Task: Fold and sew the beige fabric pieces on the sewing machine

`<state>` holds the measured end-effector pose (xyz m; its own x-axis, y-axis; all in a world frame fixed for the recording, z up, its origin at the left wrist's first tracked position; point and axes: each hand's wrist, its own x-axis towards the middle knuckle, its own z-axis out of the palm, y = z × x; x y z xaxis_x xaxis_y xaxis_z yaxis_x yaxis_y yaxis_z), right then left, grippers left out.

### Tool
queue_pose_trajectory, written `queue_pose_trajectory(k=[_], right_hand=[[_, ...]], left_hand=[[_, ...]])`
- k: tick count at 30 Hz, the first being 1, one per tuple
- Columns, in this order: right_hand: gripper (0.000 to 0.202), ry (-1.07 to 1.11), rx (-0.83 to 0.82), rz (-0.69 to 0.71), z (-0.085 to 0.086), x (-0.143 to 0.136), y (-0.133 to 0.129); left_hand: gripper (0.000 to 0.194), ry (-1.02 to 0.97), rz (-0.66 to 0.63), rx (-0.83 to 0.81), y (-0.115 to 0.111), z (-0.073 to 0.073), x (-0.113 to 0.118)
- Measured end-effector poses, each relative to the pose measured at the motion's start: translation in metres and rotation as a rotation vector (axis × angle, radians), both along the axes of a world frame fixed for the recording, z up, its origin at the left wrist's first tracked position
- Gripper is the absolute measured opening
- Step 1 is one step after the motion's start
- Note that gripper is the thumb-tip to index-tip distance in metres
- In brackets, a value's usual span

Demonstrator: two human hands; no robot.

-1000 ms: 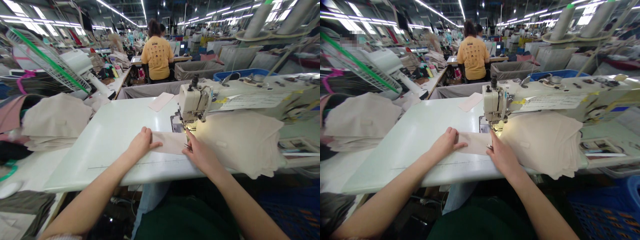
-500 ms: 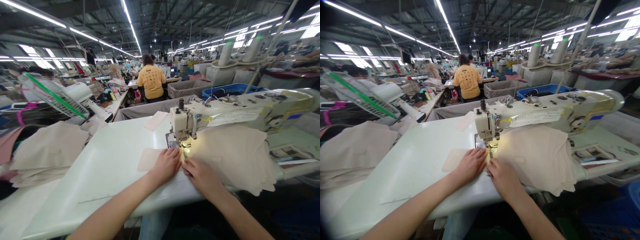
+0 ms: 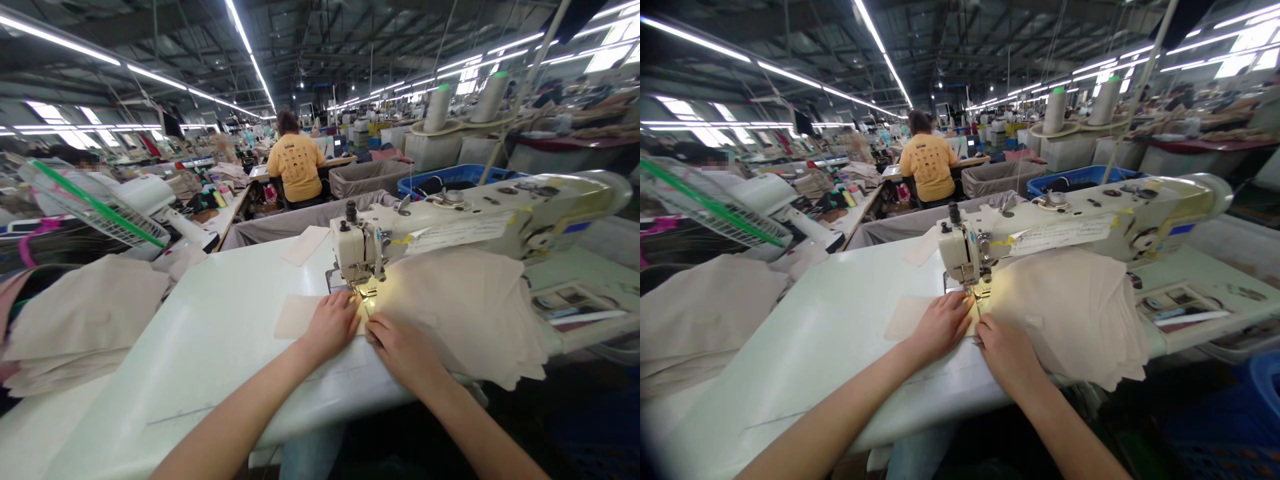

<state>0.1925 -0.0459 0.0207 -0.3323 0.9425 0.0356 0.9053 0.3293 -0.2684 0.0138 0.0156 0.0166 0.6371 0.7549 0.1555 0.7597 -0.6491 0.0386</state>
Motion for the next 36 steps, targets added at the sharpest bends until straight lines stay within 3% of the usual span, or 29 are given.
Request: queue_pose_trajectory(k=[18,25,36], right_hand=[[0.018,-0.014,-0.012,0.001,-0.001,0.000,0.002],[0.020,-0.058,-0.013,-0.004,0.001,0.000,0.003],[0.025,-0.096,-0.004,-0.007,0.002,0.001,-0.004]], left_hand=[[0.033,-0.064,-0.009,0.000,0.002,-0.006,-0.002],[0.035,-0.018,-0.036,0.013,0.003,-0.002,-0.001],[0.022,-0.048,-0.225,-0.072,-0.030,0.007,-0.007]])
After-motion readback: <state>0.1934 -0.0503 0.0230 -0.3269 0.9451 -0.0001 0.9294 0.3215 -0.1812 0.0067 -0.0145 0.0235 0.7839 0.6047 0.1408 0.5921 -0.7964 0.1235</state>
